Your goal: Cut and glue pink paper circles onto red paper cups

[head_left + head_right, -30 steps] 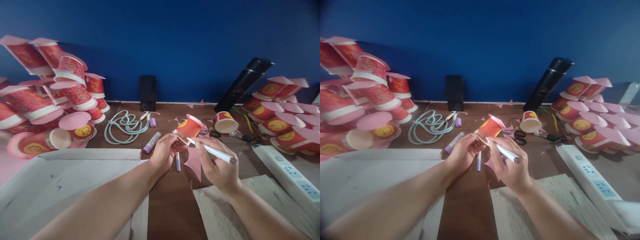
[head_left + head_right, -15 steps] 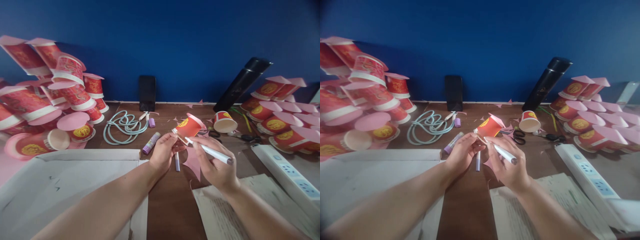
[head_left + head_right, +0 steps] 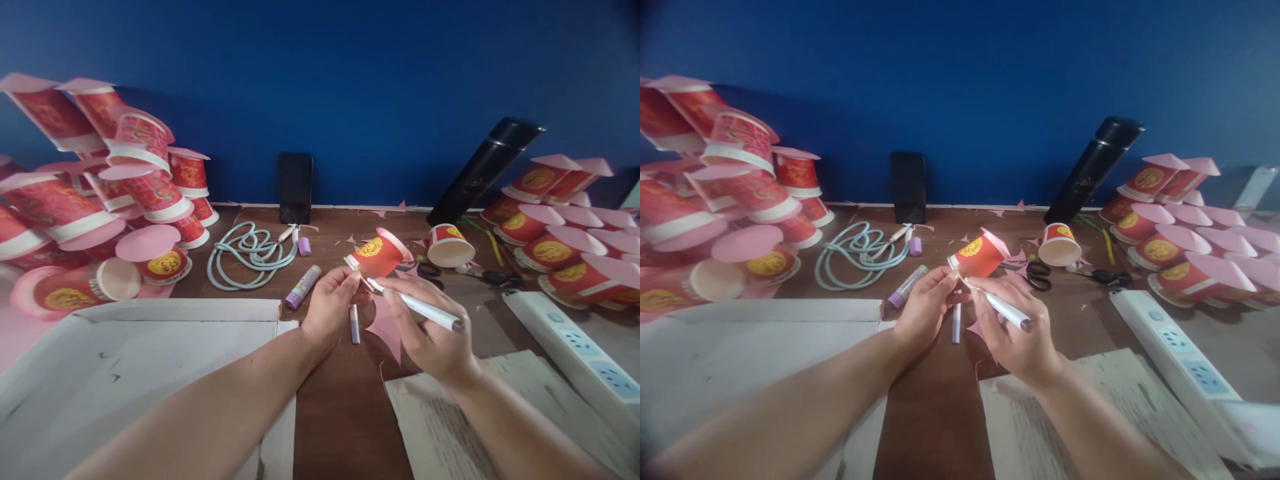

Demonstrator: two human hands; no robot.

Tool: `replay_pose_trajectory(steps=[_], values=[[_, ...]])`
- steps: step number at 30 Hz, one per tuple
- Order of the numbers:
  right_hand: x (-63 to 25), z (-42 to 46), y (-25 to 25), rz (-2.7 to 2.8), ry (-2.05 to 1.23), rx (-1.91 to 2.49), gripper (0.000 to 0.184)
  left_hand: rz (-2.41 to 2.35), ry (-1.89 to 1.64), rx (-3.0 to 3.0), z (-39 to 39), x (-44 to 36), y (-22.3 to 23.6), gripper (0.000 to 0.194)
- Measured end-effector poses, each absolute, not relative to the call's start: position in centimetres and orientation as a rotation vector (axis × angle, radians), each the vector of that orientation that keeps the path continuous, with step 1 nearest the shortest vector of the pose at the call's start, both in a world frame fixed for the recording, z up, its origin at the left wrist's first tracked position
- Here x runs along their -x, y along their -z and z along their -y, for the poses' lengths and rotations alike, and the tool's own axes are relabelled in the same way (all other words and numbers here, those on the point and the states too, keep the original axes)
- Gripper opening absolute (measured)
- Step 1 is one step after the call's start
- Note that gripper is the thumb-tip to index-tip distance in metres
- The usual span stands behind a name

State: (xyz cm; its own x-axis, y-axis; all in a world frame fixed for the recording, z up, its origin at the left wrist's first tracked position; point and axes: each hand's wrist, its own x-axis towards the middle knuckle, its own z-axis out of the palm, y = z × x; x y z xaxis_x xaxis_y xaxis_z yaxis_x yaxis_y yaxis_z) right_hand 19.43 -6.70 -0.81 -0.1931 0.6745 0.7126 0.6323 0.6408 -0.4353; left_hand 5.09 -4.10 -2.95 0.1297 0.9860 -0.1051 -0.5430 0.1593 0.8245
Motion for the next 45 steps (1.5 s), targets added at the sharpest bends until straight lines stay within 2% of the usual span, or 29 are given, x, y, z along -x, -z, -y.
replay_pose_trajectory(steps=[9,16,21,28,32,40,45], values=[[-19.4,6.8,0.8,1.896,-0.091,1.026,0.026,-0.794,-1.270,-0.774,4.2,-5.1,3.1,0.019],[-19.5,6.8,0.9,1.691,-0.041,1.106,0.028,-0.865,-1.314,-0.739,4.0,-5.0,3.1,0.017],[-19.8,5.8,1.4,1.381,-0.328,1.254,0.020,-0.830,-1.404,-0.781,4.1,-5.0,3.2,0.019],[-19.9,4.3,2.7,0.946,-1.163,1.182,0.041,-0.671,-1.235,-0.723,5.0,-5.4,2.6,0.022],[-19.6,4.2,2.5,0.831,-1.440,0.964,0.030,-0.605,-1.229,-0.684,5.0,-5.4,2.2,0.023],[-19.2,3.8,1.6,0.684,-1.663,0.762,0.018,-0.711,-1.228,-0.710,4.7,-5.1,2.0,0.024],[-20.2,3.1,1.7,0.518,-1.620,0.715,0.024,-1.006,-0.725,-1.231,3.1,-2.5,-0.3,0.028]])
